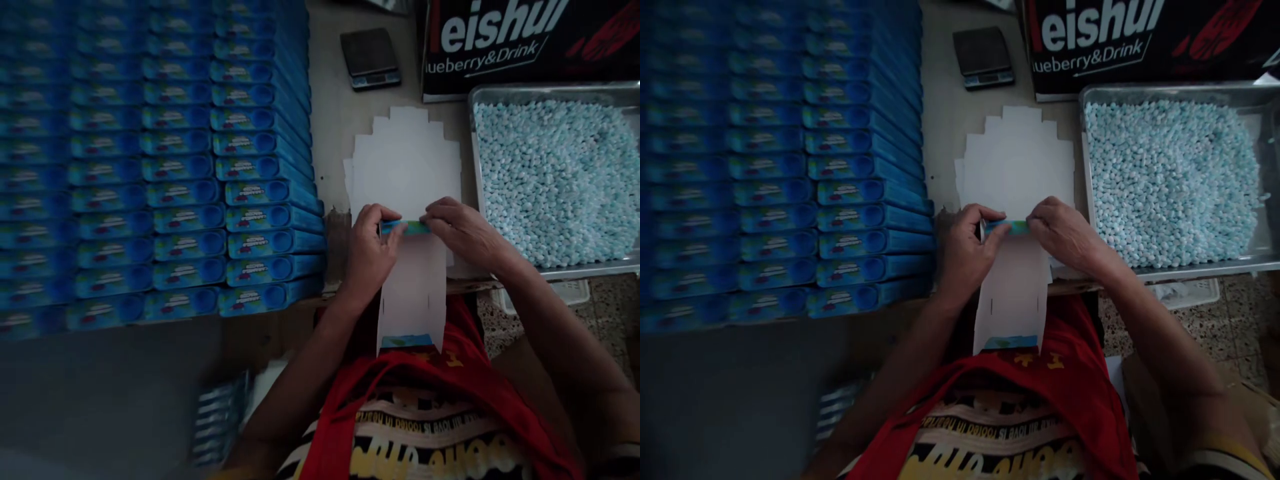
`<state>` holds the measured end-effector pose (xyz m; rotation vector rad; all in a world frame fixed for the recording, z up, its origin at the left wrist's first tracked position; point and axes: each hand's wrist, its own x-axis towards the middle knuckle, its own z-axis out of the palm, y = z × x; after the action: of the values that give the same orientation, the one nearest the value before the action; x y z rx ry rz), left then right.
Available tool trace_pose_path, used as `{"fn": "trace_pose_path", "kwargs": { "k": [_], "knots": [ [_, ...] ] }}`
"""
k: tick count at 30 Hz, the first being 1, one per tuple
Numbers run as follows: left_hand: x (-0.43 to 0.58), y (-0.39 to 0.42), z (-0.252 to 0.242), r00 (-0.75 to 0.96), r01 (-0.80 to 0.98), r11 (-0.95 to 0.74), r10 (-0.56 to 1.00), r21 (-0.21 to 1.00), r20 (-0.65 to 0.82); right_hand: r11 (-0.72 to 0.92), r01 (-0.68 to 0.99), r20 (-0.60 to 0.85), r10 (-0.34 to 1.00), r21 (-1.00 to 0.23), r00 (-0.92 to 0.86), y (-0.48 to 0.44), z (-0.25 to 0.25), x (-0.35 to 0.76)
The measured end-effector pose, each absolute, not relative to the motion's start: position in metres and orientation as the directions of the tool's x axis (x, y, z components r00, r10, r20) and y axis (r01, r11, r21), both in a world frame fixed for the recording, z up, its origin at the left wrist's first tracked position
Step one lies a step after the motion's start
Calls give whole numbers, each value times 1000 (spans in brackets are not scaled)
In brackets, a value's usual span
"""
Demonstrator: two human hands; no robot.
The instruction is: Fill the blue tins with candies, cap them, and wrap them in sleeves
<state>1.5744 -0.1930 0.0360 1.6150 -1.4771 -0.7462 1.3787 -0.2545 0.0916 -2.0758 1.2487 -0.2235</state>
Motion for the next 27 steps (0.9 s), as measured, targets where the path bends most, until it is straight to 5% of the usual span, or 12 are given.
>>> {"fn": "trace_pose_path", "kwargs": {
  "k": [4,10,16,21,27],
  "knots": [
    [1577,-195,35,137,-516,-64,-991,854,9,-227,-770,-331,-804,-596,494,-271,95,1381],
    [1550,-196,51,85,-558,-29,-996,829,23,-193,-836,-236,-905,-513,353,-252,92,1391],
    [1547,-206,52,63,-551,-23,-998,834,14,-275,-848,-232,-882,-452,410,-255,90,1383],
    [1560,-211,60,4,-652,-54,-998,756,-68,-419,-886,-302,-833,-201,463,-267,94,1392],
    [1558,-229,94,-87,-901,-14,-973,434,-213,-477,-867,-402,-829,145,389,-271,110,1421]
  ]
}}
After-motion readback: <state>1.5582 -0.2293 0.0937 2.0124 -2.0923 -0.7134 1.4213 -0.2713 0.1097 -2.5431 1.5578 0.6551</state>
